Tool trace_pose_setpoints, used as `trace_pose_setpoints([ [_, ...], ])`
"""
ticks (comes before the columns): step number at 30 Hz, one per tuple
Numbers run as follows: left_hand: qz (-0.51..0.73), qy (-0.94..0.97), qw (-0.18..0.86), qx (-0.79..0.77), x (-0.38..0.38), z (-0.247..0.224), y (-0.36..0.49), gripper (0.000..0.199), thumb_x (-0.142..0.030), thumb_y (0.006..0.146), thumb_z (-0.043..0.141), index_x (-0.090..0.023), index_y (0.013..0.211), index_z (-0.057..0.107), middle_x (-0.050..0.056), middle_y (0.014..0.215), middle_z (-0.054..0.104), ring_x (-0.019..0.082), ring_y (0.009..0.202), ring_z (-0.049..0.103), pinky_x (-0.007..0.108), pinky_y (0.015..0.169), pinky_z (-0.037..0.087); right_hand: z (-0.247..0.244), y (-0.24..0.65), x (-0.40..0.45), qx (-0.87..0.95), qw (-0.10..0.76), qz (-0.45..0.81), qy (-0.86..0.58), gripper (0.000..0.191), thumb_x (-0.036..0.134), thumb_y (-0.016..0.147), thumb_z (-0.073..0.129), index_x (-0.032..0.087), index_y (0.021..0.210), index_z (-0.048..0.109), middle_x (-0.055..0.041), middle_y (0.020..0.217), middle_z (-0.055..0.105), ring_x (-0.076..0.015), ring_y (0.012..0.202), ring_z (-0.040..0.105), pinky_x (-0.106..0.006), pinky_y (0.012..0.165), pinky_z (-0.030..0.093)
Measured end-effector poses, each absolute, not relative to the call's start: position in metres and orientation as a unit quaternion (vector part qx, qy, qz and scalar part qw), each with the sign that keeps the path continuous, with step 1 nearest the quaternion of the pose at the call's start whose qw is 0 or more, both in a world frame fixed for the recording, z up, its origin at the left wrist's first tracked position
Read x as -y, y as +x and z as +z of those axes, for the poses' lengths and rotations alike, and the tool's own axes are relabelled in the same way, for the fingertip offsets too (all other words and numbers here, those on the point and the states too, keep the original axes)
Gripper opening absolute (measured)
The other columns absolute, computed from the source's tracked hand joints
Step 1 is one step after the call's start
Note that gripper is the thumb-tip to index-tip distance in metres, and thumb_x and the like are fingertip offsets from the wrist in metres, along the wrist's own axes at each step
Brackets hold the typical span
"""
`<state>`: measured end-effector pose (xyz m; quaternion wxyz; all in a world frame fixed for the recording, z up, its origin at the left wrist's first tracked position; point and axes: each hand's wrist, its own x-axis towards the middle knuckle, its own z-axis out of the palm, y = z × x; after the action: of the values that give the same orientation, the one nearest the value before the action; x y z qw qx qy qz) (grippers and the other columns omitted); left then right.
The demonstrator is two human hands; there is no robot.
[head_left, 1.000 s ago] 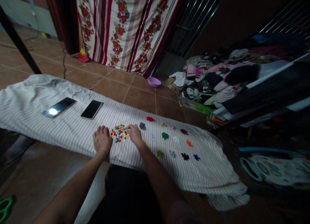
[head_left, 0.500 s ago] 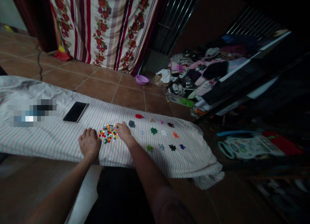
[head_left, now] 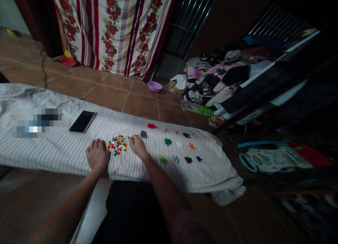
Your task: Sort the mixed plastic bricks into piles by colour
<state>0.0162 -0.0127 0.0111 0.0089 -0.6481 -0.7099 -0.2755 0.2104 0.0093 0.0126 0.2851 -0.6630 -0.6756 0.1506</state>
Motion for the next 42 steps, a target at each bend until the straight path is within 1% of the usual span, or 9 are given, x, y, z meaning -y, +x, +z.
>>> trace_pose_setpoints([
  [4, -0.276, -0.65, 0.012, 0.708, 0.012, 0.008, 0.015, 0.028, -0.022, 0.086, 0.039, -0.017, 0.105, 0.059, 0.014, 0.126, 0.059, 0.027, 0.129, 0.043, 0.044, 0.1, 0.03, 0.009, 0.231, -0.007, 0.628, 0.346, 0.163, -0.677, 0.011, 0.015, 0.078, 0.056, 0.021, 0.088, 0.059, 0.0001, 0.085, 0.061, -0.0123, 0.074, 0.058, -0.024, 0.072, 0.046],
  [8, -0.281, -0.653, 0.011, 0.704, 0.012, 0.005, 0.014, 0.029, -0.022, 0.087, 0.039, -0.016, 0.106, 0.059, 0.015, 0.127, 0.059, 0.028, 0.129, 0.043, 0.044, 0.1, 0.03, 0.015, 0.26, 0.0, 0.6, 0.355, 0.145, -0.702, 0.01, 0.017, 0.078, 0.055, 0.02, 0.086, 0.06, 0.0009, 0.079, 0.061, -0.0126, 0.071, 0.059, -0.023, 0.069, 0.046],
  [15, -0.278, -0.654, 0.011, 0.704, 0.013, 0.007, 0.014, 0.029, -0.023, 0.087, 0.039, -0.016, 0.106, 0.06, 0.015, 0.126, 0.06, 0.028, 0.128, 0.043, 0.044, 0.099, 0.03, 0.028, 0.304, 0.02, 0.59, 0.274, 0.036, -0.759, 0.013, 0.015, 0.08, 0.053, 0.018, 0.086, 0.063, -0.0054, 0.092, 0.064, -0.0156, 0.081, 0.057, -0.026, 0.078, 0.043],
  [20, -0.278, -0.651, 0.003, 0.707, 0.013, 0.009, 0.015, 0.03, -0.023, 0.086, 0.04, -0.016, 0.108, 0.06, 0.015, 0.128, 0.059, 0.028, 0.129, 0.042, 0.045, 0.1, 0.029, 0.029, 0.317, 0.028, 0.607, 0.176, 0.042, -0.774, 0.014, 0.011, 0.08, 0.054, 0.018, 0.087, 0.064, -0.0055, 0.095, 0.065, -0.0171, 0.09, 0.056, -0.026, 0.084, 0.039],
  [23, -0.277, -0.65, 0.004, 0.708, 0.013, 0.009, 0.016, 0.029, -0.023, 0.088, 0.038, -0.016, 0.105, 0.06, 0.014, 0.127, 0.059, 0.028, 0.129, 0.042, 0.044, 0.099, 0.03, 0.03, 0.321, 0.031, 0.609, 0.144, 0.06, -0.778, 0.017, 0.01, 0.08, 0.054, 0.019, 0.09, 0.064, -0.0052, 0.099, 0.064, -0.0161, 0.091, 0.056, -0.025, 0.082, 0.038],
  [27, -0.276, -0.648, 0.002, 0.71, 0.013, 0.009, 0.015, 0.029, -0.022, 0.086, 0.04, -0.017, 0.106, 0.06, 0.014, 0.127, 0.059, 0.027, 0.129, 0.042, 0.044, 0.099, 0.029, 0.033, 0.327, 0.036, 0.623, 0.131, 0.075, -0.767, 0.021, 0.009, 0.08, 0.052, 0.02, 0.094, 0.063, -0.0052, 0.099, 0.063, -0.0157, 0.092, 0.055, -0.025, 0.081, 0.038],
  [36, -0.271, -0.653, -0.001, 0.707, 0.014, 0.011, 0.015, 0.03, -0.022, 0.084, 0.041, -0.016, 0.107, 0.06, 0.015, 0.127, 0.059, 0.028, 0.129, 0.042, 0.045, 0.1, 0.03, 0.031, 0.335, 0.04, 0.643, 0.142, 0.109, -0.745, 0.025, 0.007, 0.079, 0.053, 0.016, 0.098, 0.066, -0.0073, 0.098, 0.063, -0.0164, 0.09, 0.056, -0.027, 0.086, 0.043],
  [39, -0.272, -0.651, 0.002, 0.709, 0.013, 0.009, 0.015, 0.03, -0.022, 0.085, 0.041, -0.016, 0.107, 0.06, 0.015, 0.128, 0.059, 0.028, 0.129, 0.042, 0.045, 0.1, 0.03, 0.03, 0.336, 0.04, 0.644, 0.141, 0.124, -0.741, 0.033, 0.007, 0.077, 0.054, 0.017, 0.106, 0.067, -0.0077, 0.101, 0.063, -0.0166, 0.091, 0.057, -0.028, 0.088, 0.044],
  [42, -0.274, -0.648, 0.003, 0.71, 0.012, 0.007, 0.015, 0.029, -0.023, 0.086, 0.041, -0.017, 0.106, 0.06, 0.014, 0.127, 0.06, 0.028, 0.129, 0.043, 0.044, 0.099, 0.03, 0.032, 0.338, 0.041, 0.654, 0.134, 0.128, -0.734, 0.045, 0.004, 0.076, 0.052, 0.016, 0.118, 0.064, -0.0091, 0.108, 0.063, -0.0167, 0.099, 0.057, -0.028, 0.092, 0.043],
])
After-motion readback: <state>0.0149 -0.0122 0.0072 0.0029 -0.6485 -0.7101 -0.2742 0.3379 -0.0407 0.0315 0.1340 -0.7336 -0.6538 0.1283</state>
